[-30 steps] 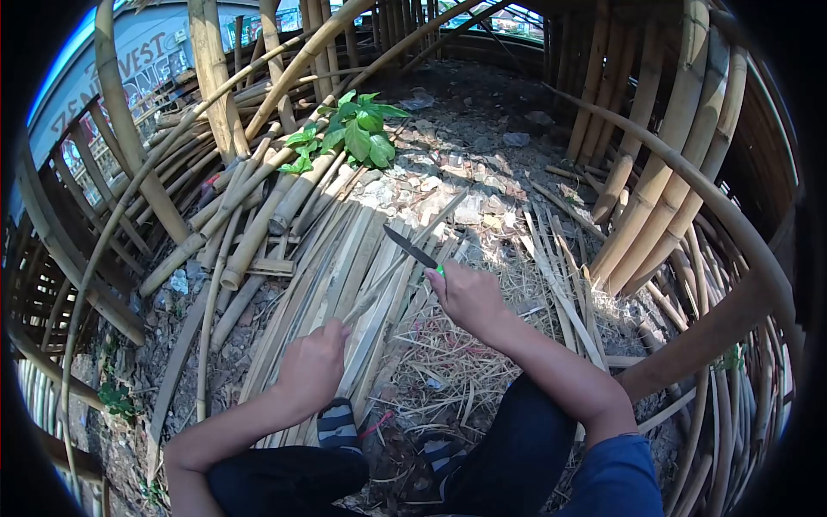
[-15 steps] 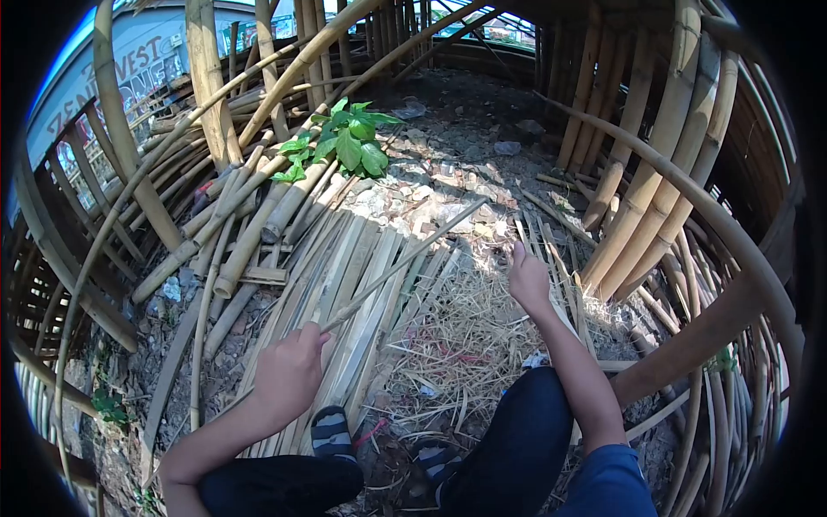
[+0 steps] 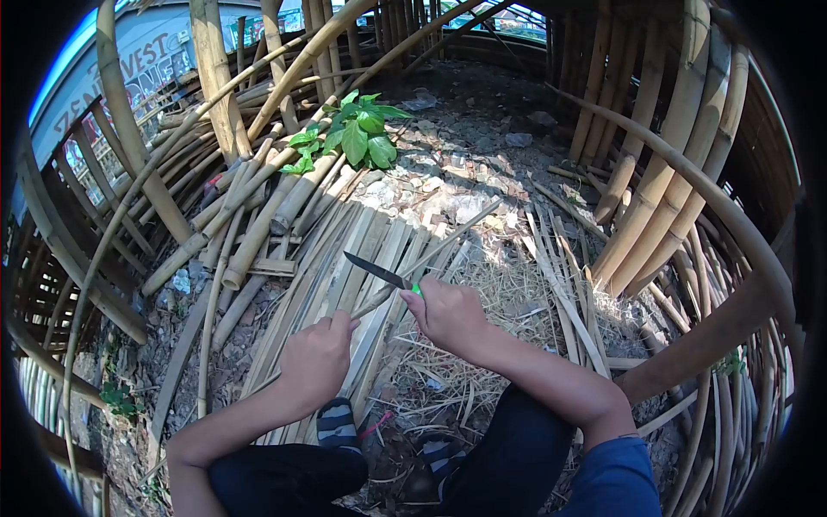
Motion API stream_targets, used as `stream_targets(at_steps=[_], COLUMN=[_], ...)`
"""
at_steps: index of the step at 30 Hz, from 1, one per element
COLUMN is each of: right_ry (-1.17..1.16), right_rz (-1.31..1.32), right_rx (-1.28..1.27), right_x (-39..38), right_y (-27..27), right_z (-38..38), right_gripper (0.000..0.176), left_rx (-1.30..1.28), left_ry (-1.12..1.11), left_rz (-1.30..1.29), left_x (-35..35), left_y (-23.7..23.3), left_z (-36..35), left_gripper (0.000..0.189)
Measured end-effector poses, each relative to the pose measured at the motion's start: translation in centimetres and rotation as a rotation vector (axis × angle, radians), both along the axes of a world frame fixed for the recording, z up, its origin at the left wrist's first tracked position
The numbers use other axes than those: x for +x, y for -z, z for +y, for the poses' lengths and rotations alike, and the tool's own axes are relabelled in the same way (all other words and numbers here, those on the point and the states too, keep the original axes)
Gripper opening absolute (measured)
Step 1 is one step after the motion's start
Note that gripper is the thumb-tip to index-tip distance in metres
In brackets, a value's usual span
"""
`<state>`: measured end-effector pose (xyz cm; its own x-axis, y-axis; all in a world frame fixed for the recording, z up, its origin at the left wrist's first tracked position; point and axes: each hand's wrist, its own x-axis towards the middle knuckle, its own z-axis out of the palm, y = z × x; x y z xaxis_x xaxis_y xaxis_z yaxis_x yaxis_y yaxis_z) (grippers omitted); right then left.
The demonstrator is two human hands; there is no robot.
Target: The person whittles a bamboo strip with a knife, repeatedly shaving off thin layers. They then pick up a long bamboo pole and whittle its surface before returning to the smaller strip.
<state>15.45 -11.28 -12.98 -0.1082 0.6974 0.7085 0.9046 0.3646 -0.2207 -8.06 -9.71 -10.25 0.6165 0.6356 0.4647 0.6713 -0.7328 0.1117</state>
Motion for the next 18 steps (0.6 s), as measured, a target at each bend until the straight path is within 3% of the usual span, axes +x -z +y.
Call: stream_targets(at_steps=[2,18], right_ry=[0.131,0.107], right_rz=[-0.090,-0.381], right_rx=[0.017,0.211], right_x=[0.2,4.0], right_y=[0.2,-0.7], right_z=[0.1,0.4], right_gripper=[0.041,0.044], left_rx=[-0.015,-0.080], left_ry=[0.012,0.021], left_rz=[0.001,-0.032], left_x=[-0.3,-1.0], left_y=[0.0,-0.4], left_z=[0.1,-0.6], left_gripper=[0.019,0.020])
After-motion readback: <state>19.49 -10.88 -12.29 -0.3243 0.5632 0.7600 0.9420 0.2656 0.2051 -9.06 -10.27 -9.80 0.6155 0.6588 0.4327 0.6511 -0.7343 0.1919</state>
